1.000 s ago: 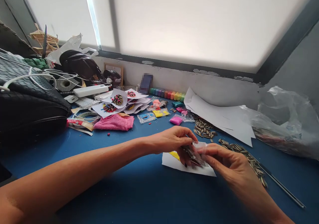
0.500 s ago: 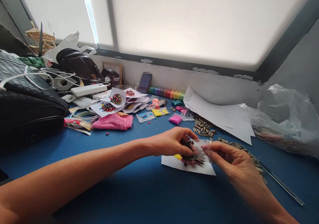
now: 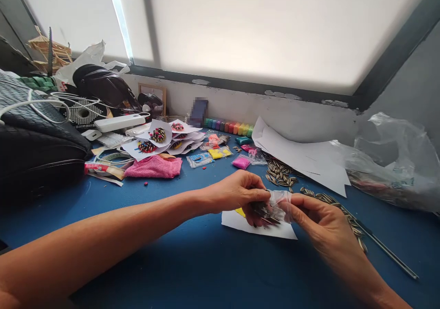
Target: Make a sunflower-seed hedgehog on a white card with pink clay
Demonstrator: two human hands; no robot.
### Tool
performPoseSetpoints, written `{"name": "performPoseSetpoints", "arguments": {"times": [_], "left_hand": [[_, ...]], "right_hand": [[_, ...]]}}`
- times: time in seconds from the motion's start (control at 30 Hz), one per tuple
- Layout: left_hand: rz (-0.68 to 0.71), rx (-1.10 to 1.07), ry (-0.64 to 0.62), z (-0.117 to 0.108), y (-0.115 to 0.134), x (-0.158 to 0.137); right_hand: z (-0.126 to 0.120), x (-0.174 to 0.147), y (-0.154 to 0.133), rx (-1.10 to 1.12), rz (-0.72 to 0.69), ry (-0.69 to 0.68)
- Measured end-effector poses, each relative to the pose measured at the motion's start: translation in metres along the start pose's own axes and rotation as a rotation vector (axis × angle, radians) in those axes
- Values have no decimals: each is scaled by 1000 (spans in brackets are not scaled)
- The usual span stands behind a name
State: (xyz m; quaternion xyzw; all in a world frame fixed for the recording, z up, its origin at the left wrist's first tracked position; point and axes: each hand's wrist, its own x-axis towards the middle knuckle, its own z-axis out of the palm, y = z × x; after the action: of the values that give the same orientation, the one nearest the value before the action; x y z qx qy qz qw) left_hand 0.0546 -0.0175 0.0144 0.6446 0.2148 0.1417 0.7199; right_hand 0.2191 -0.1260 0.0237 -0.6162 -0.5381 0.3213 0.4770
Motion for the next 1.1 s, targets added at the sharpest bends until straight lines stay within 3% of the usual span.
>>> {"name": "performPoseSetpoints", "arguments": {"times": [0.17,0.33,0.47,0.7,0.9,1.1], "left_hand": [[-1,-47,40,-1,-1,0],[79,-103,-64,-5,-6,3],[125,-10,-72,-7,-10,4],[184,175,-31,-8,-9,1],[90,181,-47,-8,-7,0],[78,26,-78,-8,-5,1]], "right_hand": [[3,0,-1,45,21,-30],[1,-1,0,-31,-19,-11],[0,-1,5,-80,-48,-68],[-5,3,11,-70,39,-218],[-4,2,7,-155,-29,-77],[-1,0,7,-95,-65,-27]]}}
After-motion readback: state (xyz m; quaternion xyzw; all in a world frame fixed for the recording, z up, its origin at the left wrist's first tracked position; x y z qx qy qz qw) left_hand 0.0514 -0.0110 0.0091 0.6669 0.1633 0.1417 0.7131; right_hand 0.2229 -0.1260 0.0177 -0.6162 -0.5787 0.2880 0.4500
